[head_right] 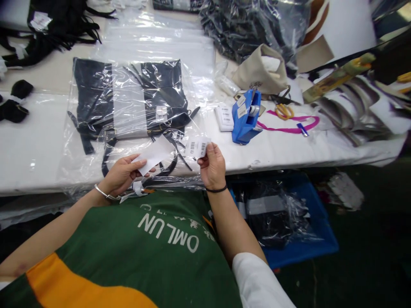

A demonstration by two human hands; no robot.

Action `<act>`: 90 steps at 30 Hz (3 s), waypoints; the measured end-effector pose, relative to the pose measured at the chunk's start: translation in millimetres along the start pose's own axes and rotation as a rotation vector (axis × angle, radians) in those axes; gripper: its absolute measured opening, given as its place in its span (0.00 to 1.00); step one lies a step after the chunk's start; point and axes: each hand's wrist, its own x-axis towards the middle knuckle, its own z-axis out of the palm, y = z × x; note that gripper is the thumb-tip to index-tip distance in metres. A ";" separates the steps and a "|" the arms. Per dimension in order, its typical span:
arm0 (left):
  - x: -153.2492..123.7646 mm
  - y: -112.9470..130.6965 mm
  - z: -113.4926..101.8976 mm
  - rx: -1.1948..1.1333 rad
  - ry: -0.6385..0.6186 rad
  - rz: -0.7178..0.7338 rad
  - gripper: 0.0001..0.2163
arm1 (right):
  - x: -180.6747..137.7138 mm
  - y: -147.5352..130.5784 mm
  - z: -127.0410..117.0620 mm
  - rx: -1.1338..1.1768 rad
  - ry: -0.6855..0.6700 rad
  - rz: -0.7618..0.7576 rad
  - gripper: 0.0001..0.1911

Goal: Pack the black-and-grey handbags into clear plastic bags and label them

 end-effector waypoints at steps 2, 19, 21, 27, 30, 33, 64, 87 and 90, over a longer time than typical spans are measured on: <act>4.8 3.7 5.5 -0.035 -0.045 -0.012 0.13 | 3.3 -11.5 -11.4 0.075 0.032 -0.022 0.18; 20.4 -21.6 112.3 0.664 -0.894 0.135 0.23 | -33.3 -43.2 -18.8 0.141 0.041 -0.175 0.18; 23.9 -14.2 105.3 0.486 -0.694 0.197 0.21 | -36.5 -29.2 -7.9 0.108 0.018 -0.138 0.19; 31.3 3.0 85.8 -0.008 -0.234 0.241 0.19 | -44.4 3.5 17.1 0.016 -0.091 -0.044 0.17; 31.6 7.2 81.1 -0.029 -0.178 0.229 0.19 | -45.1 3.3 21.9 -0.064 -0.157 -0.068 0.19; 32.2 8.8 78.4 -0.029 -0.166 0.219 0.18 | -42.3 -4.0 23.6 -0.180 -0.205 -0.147 0.24; 43.6 11.6 67.1 0.276 -0.294 0.062 0.19 | -29.3 -13.7 13.8 -0.656 -0.333 -0.304 0.08; 118.0 10.6 165.4 0.482 -0.277 0.143 0.21 | 30.7 -25.8 -52.4 -0.490 -0.093 -0.385 0.10; 123.8 8.8 174.5 0.506 -0.256 0.149 0.23 | 34.0 -32.5 -60.1 -0.620 -0.060 -0.510 0.07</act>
